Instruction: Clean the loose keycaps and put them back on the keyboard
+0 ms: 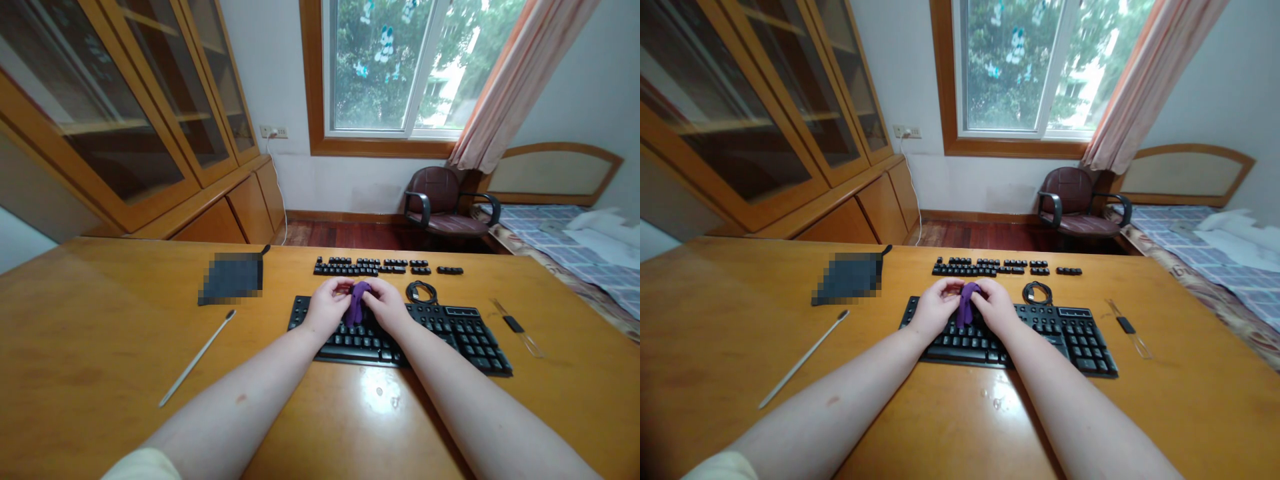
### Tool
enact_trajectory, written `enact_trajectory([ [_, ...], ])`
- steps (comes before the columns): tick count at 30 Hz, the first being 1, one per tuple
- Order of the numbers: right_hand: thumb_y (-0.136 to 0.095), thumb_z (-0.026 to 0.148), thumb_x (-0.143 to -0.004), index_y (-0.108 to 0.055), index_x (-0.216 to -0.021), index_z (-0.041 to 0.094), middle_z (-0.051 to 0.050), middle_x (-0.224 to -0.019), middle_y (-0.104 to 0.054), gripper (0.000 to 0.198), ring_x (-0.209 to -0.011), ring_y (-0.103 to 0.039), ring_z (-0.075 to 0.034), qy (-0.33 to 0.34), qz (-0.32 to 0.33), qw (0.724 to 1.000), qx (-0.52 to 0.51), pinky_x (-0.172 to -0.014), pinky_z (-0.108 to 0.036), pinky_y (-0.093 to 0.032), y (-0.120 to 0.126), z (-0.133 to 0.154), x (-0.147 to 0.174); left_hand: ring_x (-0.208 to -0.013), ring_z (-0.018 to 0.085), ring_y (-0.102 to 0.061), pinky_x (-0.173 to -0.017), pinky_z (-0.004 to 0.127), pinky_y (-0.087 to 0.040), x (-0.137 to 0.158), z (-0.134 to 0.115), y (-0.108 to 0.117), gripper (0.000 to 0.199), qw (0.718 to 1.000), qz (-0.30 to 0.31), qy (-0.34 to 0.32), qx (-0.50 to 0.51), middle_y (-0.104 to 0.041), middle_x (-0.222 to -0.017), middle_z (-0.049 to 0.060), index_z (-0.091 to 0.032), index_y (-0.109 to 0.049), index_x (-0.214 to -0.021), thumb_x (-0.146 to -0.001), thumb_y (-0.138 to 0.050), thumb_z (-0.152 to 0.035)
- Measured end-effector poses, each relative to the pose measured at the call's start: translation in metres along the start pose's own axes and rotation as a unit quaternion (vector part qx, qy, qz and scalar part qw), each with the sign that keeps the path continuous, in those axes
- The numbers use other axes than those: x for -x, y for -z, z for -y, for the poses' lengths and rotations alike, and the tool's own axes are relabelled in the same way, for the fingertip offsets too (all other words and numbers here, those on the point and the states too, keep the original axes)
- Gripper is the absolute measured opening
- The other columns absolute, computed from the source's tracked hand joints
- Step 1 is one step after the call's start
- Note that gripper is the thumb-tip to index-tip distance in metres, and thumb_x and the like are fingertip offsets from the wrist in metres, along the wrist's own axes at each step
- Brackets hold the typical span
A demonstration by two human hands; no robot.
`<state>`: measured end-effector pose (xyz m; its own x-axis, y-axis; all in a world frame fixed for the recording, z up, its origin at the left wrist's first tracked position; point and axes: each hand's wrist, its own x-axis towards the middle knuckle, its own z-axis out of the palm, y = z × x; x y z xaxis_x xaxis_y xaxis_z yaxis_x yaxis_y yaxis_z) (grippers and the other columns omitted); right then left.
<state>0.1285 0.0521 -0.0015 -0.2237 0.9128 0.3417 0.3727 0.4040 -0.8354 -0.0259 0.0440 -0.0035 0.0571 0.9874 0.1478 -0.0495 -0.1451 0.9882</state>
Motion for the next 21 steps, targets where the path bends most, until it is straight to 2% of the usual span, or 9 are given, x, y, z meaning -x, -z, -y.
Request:
enact_trajectory([
  [3,-0.058,0.019,-0.069,-0.064,-0.083,0.02,-0.003,-0.082,-0.065,0.015,-0.079,-0.058,-0.019,0.0,-0.003,1.0,0.014,-0.075,-0.032,-0.045,-0.0007,0.002,0.0003,-0.089,0.016,-0.061,-0.084,0.032,-0.051,0.0041,-0.0001,0.0005,0.023,0.997,0.008,-0.049,-0.062,-0.063,-0.094,0.006,-0.017,-0.064,-0.091,-0.069,-0.06,-0.01],
  [7,-0.059,0.018,-0.065,-0.064,-0.077,0.018,-0.001,-0.073,-0.065,0.013,-0.071,-0.058,-0.017,-0.047,-0.003,0.999,0.023,-0.068,-0.03,-0.045,-0.0019,0.0052,0.0001,-0.088,0.016,-0.061,-0.085,0.033,-0.051,0.0073,-0.0015,0.0013,0.022,0.987,0.03,-0.094,-0.128,-0.063,-0.093,0.004,-0.02,-0.066,-0.091,-0.072,-0.059,-0.012],
  [10,-0.058,0.019,-0.066,-0.064,-0.071,0.018,-0.001,-0.068,-0.065,0.008,-0.067,-0.058,-0.017,-0.066,-0.005,0.998,0.006,-0.066,-0.029,-0.045,-0.0015,0.0051,-0.0006,-0.087,0.016,-0.061,-0.084,0.032,-0.052,0.0067,-0.0011,0.002,0.02,0.987,0.03,-0.098,-0.128,-0.063,-0.091,0.004,-0.02,-0.066,-0.09,-0.073,-0.058,-0.013],
  [15,-0.056,0.02,-0.068,-0.066,-0.076,0.017,-0.002,-0.072,-0.066,0.013,-0.07,-0.06,-0.017,-0.075,0.003,0.997,-0.033,-0.068,-0.029,-0.046,0.0004,0.0026,-0.0012,-0.085,0.015,-0.062,-0.081,0.031,-0.052,0.006,-0.0003,0.0026,0.019,0.99,0.015,-0.088,-0.111,-0.063,-0.09,0.004,-0.018,-0.066,-0.088,-0.072,-0.059,-0.012],
  [19,-0.061,0.024,-0.065,-0.063,-0.069,0.018,0.001,-0.064,-0.063,0.007,-0.062,-0.057,-0.015,-0.077,0.003,0.997,-0.028,-0.06,-0.027,-0.045,0.0,0.0035,-0.0001,-0.082,0.015,-0.062,-0.079,0.031,-0.053,0.007,-0.0017,0.0023,0.018,0.988,0.018,-0.089,-0.124,-0.063,-0.087,0.004,-0.02,-0.067,-0.087,-0.071,-0.061,-0.014],
  [21,-0.06,0.022,-0.066,-0.063,-0.068,0.018,0.001,-0.064,-0.063,0.006,-0.062,-0.057,-0.015,-0.07,-0.002,0.997,-0.016,-0.06,-0.027,-0.045,-0.0002,0.0045,0.0001,-0.082,0.015,-0.062,-0.079,0.031,-0.052,0.0067,-0.001,0.0023,0.018,0.988,0.017,-0.087,-0.123,-0.063,-0.087,0.003,-0.02,-0.067,-0.086,-0.071,-0.061,-0.014],
])
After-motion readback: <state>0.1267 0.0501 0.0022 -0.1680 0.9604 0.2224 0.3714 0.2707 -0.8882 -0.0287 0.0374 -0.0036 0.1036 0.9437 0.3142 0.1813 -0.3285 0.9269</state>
